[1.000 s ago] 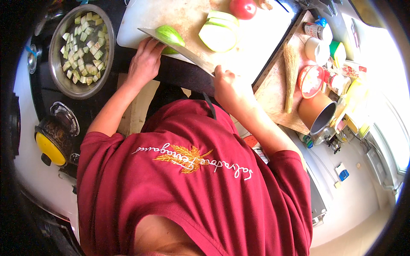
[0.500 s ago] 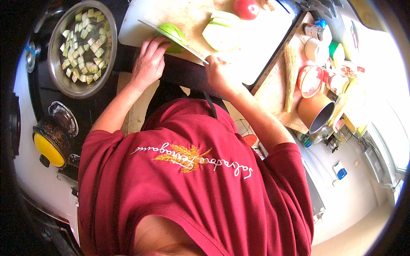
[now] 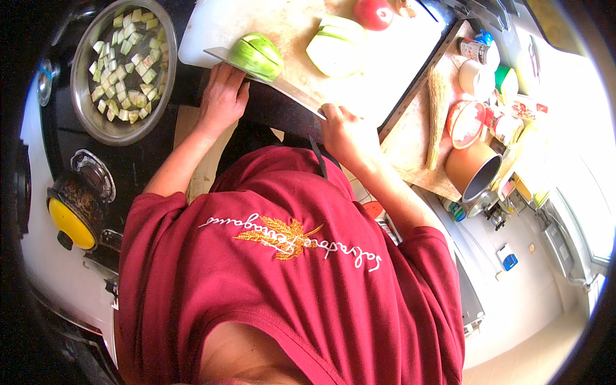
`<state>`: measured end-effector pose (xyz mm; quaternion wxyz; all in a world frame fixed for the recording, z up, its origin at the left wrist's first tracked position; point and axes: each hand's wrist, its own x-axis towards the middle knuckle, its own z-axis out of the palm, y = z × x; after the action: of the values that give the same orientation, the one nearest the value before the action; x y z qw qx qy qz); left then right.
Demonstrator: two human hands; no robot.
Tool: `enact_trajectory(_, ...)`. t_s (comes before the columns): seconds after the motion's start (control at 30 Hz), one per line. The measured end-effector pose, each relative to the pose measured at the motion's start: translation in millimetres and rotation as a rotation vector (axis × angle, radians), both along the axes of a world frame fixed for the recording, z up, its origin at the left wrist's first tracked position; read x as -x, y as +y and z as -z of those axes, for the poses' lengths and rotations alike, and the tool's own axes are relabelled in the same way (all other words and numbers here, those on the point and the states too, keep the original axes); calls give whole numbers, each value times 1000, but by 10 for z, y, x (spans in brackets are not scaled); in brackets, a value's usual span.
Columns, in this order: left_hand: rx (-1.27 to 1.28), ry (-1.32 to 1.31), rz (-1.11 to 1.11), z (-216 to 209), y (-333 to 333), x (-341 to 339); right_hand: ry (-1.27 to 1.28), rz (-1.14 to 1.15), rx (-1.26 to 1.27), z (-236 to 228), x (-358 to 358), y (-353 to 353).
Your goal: The person peels a vegetable using a cleaver and then chops the vegetable into pieces on a cutting board before transferring them into a metal bowl.
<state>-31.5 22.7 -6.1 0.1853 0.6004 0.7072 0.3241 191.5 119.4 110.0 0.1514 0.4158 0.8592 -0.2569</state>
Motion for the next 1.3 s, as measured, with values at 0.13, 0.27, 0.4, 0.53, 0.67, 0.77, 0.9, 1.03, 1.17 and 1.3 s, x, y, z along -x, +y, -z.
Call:
enact_trajectory(0.13,-6,9,6,-42,9,14,-110,-3,43,-109,-43,9)
enact_trajectory(0.27,-4,7,6,-34,20,17,-198,1,67,-211,-26,10)
enact_trajectory(0.4,-21,1,1,-11,8,29,-180,-58,73,-134,118,28)
enact_trajectory(0.53,-27,-33,23,-6,11,51,-4,-63,45,425,144,32)
enact_trajectory(0.67,-44,-35,15,19,4,31,45,-29,9,714,14,-33)
enact_trajectory(0.77,-65,-23,7,49,-27,13,114,-20,-16,724,-20,-22)
enact_trajectory(0.9,-79,-22,-9,85,-67,-9,209,27,2,674,-37,8)
enact_trajectory(1.03,-43,-43,-20,36,-113,-51,232,64,-1,552,-42,-1)
enact_trajectory(1.17,-77,-107,-35,-4,-216,-78,197,64,-4,321,-21,-13)
enact_trajectory(1.3,-79,-121,-66,72,-287,-72,106,26,5,125,-83,-32)
